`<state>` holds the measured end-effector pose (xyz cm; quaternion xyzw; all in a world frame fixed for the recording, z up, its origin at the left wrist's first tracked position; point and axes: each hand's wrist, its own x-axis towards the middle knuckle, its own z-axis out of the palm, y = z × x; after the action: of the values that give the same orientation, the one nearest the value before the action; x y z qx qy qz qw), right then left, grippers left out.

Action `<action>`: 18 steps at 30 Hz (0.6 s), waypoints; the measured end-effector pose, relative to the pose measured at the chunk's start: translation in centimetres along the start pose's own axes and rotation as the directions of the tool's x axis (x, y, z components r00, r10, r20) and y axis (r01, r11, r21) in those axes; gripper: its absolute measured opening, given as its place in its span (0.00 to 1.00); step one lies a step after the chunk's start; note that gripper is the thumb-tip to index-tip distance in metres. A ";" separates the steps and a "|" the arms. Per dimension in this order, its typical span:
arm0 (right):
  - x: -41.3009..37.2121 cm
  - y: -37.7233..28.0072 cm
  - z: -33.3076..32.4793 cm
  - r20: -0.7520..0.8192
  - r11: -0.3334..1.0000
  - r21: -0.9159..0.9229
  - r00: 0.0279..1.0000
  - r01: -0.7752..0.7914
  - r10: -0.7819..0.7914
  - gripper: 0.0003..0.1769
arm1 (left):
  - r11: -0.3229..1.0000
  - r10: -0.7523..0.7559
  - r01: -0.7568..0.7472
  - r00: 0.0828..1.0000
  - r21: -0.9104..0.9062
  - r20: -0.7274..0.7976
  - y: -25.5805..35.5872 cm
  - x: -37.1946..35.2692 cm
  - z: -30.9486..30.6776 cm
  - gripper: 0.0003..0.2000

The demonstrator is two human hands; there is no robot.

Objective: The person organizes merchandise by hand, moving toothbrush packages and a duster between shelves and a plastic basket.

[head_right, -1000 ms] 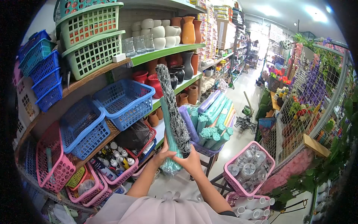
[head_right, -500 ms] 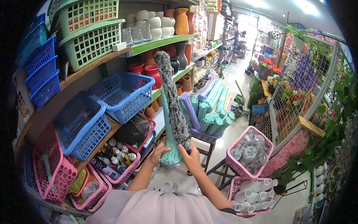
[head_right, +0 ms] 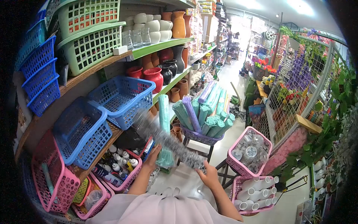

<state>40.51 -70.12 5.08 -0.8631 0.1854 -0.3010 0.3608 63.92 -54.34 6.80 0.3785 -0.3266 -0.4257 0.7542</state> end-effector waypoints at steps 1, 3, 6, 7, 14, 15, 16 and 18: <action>-0.4 1.0 -0.1 0.094 0.986 -0.154 0.994 0.064 -0.050 0.23 | 1.000 -0.023 0.022 0.999 -0.019 -0.030 -0.2 0.2 -0.1 0.21; 0.0 0.3 -1.2 0.162 0.956 -0.274 0.985 0.108 -0.065 0.22 | 0.996 -0.075 0.070 0.993 -0.058 -0.090 -1.2 0.3 -0.3 0.20; 1.4 2.4 -2.5 0.111 0.850 -0.468 0.970 0.241 -0.214 0.22 | 0.992 -0.122 0.112 0.977 -0.062 -0.173 -5.1 0.3 -2.7 0.19; 1.9 3.4 -2.6 -0.006 0.878 -0.443 0.979 0.182 -0.206 0.22 | 0.994 -0.109 0.105 0.975 -0.029 -0.195 -7.2 0.6 -4.4 0.18; 1.8 2.7 -3.1 -0.007 0.913 -0.379 0.986 0.149 -0.164 0.21 | 0.974 -0.218 0.212 0.973 -0.074 -0.082 -8.1 0.4 -4.7 0.21; 1.5 0.8 -4.1 0.132 0.869 -0.452 0.978 0.204 -0.161 0.20 | 0.963 -0.270 0.254 0.913 -0.092 -0.307 -8.4 0.4 -5.0 0.21; 1.4 1.1 -4.5 0.145 0.861 -0.456 0.973 0.226 -0.178 0.20 | 0.963 -0.270 0.255 0.914 -0.089 -0.303 -8.6 0.3 -5.4 0.21; 1.5 1.7 -4.9 0.154 0.852 -0.462 0.969 0.244 -0.194 0.19 | 0.922 -0.209 0.262 0.956 -0.285 0.203 -5.9 0.2 -3.9 0.27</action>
<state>38.28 -74.50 7.15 -0.9549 0.1358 -0.2406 0.1090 64.84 -55.42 -0.09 0.2550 -0.2707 -0.5900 0.7167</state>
